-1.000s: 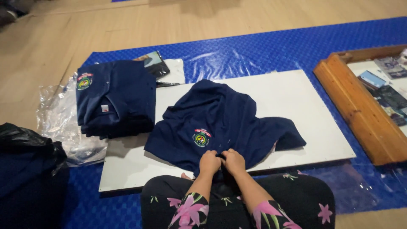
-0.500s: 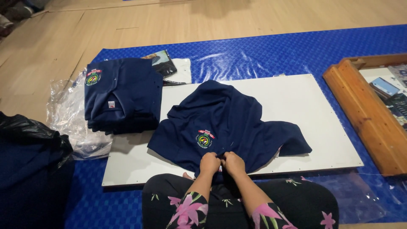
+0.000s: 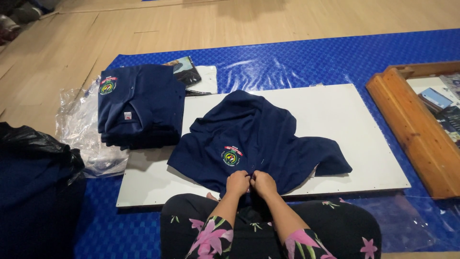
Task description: The person folds a navy blue polo shirt by hand on a white board.
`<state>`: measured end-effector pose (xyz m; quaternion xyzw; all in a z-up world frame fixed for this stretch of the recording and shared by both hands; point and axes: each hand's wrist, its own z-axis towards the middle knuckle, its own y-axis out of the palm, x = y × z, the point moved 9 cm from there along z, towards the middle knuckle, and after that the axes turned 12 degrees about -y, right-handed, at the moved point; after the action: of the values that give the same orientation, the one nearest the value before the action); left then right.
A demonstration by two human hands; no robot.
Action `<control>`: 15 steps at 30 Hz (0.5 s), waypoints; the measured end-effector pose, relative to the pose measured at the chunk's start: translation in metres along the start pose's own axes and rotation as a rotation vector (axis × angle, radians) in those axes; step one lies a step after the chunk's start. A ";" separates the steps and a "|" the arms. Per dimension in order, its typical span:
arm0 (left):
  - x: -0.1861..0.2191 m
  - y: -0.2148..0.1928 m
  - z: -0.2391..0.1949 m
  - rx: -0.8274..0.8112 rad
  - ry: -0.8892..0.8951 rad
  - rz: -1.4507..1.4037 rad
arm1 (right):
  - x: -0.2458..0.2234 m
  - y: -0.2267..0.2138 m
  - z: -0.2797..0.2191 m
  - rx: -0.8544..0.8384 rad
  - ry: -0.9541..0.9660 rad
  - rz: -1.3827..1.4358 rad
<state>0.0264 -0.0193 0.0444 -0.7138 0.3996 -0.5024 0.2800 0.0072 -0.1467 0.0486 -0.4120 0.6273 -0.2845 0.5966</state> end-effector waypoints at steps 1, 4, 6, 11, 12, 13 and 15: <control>-0.001 0.001 -0.002 0.000 -0.001 -0.002 | -0.001 -0.001 -0.002 -0.001 -0.001 -0.002; 0.000 -0.008 -0.007 0.023 -0.006 -0.023 | -0.002 -0.002 -0.004 -0.021 -0.012 -0.005; 0.004 -0.019 -0.015 0.016 -0.012 -0.080 | 0.000 0.001 -0.005 -0.032 -0.007 0.005; -0.005 -0.012 -0.013 0.000 -0.059 -0.113 | -0.004 -0.003 -0.008 -0.003 -0.021 -0.009; -0.005 -0.012 -0.016 -0.021 -0.069 -0.096 | -0.005 -0.004 -0.009 0.000 -0.025 -0.003; -0.005 -0.010 -0.015 -0.020 -0.066 -0.096 | -0.005 -0.003 -0.010 0.003 -0.025 -0.004; -0.008 -0.002 -0.012 -0.066 -0.065 -0.060 | -0.009 0.001 -0.011 -0.007 -0.049 -0.030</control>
<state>0.0146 -0.0113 0.0462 -0.7501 0.3851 -0.4737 0.2541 -0.0043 -0.1403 0.0541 -0.4301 0.6073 -0.2809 0.6060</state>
